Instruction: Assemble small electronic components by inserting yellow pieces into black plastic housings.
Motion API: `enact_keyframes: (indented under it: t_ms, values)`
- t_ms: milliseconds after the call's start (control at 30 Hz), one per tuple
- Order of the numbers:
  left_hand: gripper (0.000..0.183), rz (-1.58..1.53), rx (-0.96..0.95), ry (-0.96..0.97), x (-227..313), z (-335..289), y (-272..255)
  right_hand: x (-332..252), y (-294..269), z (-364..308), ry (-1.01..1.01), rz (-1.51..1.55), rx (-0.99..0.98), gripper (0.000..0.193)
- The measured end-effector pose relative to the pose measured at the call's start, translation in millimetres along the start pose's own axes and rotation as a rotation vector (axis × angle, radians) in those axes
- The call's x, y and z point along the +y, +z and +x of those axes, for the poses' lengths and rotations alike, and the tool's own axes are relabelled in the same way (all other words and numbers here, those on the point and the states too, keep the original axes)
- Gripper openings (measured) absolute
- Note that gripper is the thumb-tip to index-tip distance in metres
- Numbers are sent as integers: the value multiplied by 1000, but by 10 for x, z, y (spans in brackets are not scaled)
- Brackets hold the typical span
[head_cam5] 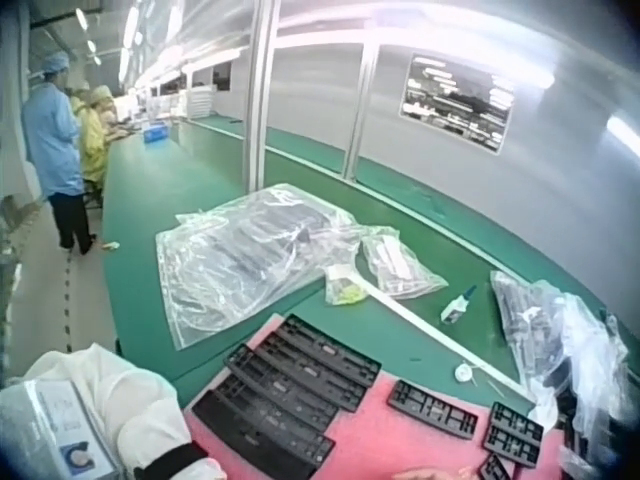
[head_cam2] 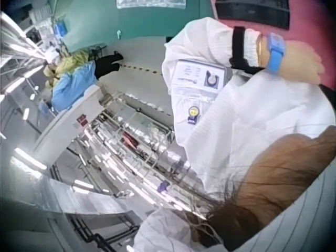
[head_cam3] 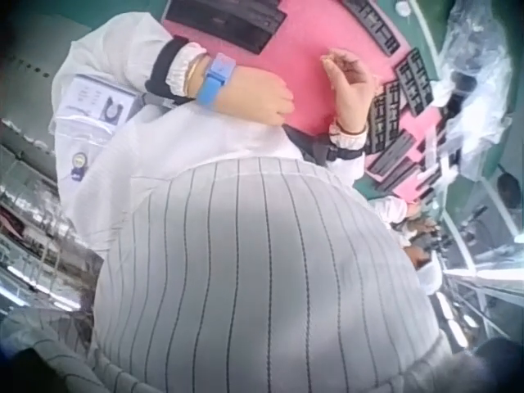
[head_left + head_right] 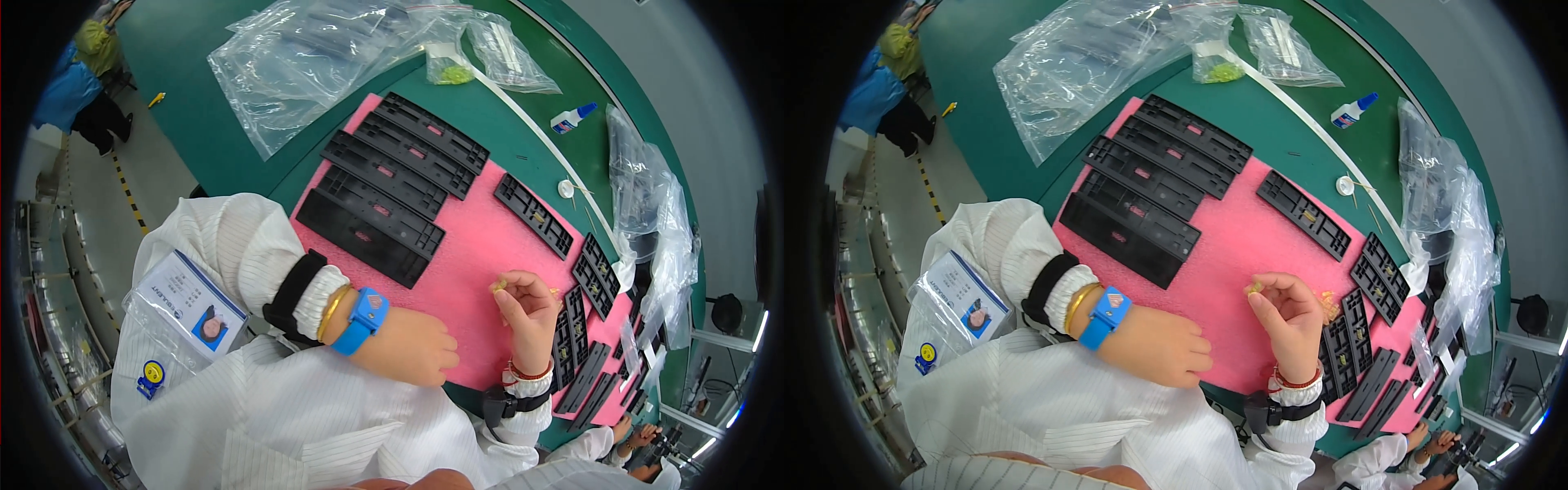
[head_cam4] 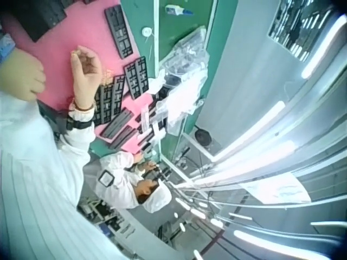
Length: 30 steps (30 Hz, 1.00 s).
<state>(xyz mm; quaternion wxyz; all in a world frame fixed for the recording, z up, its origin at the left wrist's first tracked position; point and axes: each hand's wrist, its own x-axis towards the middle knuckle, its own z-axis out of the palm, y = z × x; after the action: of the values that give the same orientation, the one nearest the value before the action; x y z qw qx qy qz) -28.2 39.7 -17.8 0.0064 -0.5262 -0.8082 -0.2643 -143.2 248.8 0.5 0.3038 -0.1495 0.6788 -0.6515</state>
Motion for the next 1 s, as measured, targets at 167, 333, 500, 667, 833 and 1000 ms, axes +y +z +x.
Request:
enact_keyframes:
  t_ms: [167,333,500,667,833,1000]
  values:
    - [17,144,7,-129,133,-356,-501,35,6,0,43,-165,-39,22]
    - [54,368,89,-464,36,-831,-838,184,-56,72,-123,-288,-85,22]
    - [51,399,90,-574,93,-1000,-812,118,-22,86,-136,-411,-75,19]
    - [46,303,148,-641,62,-1031,-781,166,-49,80,-197,-400,-72,18]
    - [39,308,137,-530,14,-1036,-782,187,-43,77,-229,-407,-74,16]
    - [31,243,159,-519,-5,-989,-742,177,-50,72,-256,-419,-59,15]
